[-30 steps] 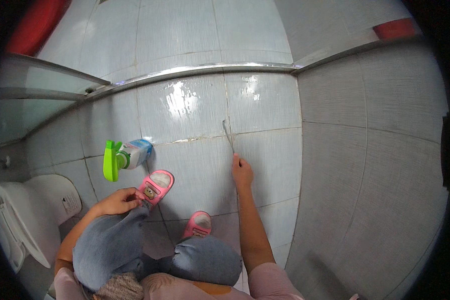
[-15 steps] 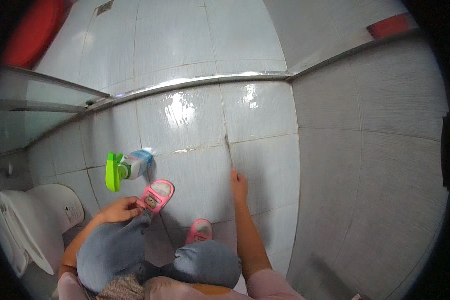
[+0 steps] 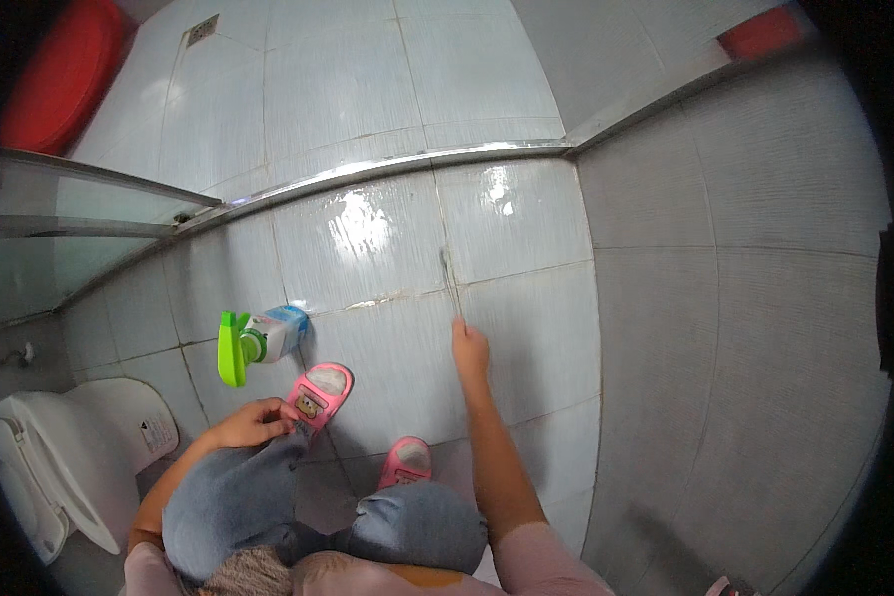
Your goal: The person scrubs the bathroom floor tiles and grout lines using a small brush and a spray bottle. They also briefly scrub the inside of the toilet bowl with a toilet brush before returning to the floor.
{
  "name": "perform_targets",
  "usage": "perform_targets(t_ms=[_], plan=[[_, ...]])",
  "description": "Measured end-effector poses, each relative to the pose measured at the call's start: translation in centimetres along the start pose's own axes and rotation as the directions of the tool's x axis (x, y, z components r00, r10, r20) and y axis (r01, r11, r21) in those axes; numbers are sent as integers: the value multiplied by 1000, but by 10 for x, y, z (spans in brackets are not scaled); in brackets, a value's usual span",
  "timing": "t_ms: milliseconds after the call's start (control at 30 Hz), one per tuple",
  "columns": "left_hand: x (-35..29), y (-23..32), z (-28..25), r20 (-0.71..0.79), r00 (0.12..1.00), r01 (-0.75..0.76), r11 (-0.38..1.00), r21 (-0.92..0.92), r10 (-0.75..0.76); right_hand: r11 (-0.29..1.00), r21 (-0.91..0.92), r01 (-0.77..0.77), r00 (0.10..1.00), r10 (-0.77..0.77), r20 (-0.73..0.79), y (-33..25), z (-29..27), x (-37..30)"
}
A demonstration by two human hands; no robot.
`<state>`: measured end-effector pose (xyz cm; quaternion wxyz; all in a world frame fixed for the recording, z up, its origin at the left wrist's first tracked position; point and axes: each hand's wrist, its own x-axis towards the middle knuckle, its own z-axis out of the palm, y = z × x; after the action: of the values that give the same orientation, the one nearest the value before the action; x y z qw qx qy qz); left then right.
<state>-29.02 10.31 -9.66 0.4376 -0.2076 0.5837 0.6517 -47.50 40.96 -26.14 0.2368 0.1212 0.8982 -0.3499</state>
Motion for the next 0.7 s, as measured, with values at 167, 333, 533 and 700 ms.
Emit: perform_targets(t_ms=[167,333,533,700], plan=[[5,13,1,-14,1000,-22,999,-48,21,998,-47,49,996,-52,-75,-40,-2,53],[-1,1,-1,-21,1000,-9,1000,-18,8,1000,9,-16,1000,16,-9,-5,-3,22],[4,0,-1,25,997,-67,998,5,67,984,162,75,997,-77,8,-69,-10,76],[0,2,-3,-18,1000,-9,999,-34,8,1000,-28,5,999,-4,33,-12,-9,21]])
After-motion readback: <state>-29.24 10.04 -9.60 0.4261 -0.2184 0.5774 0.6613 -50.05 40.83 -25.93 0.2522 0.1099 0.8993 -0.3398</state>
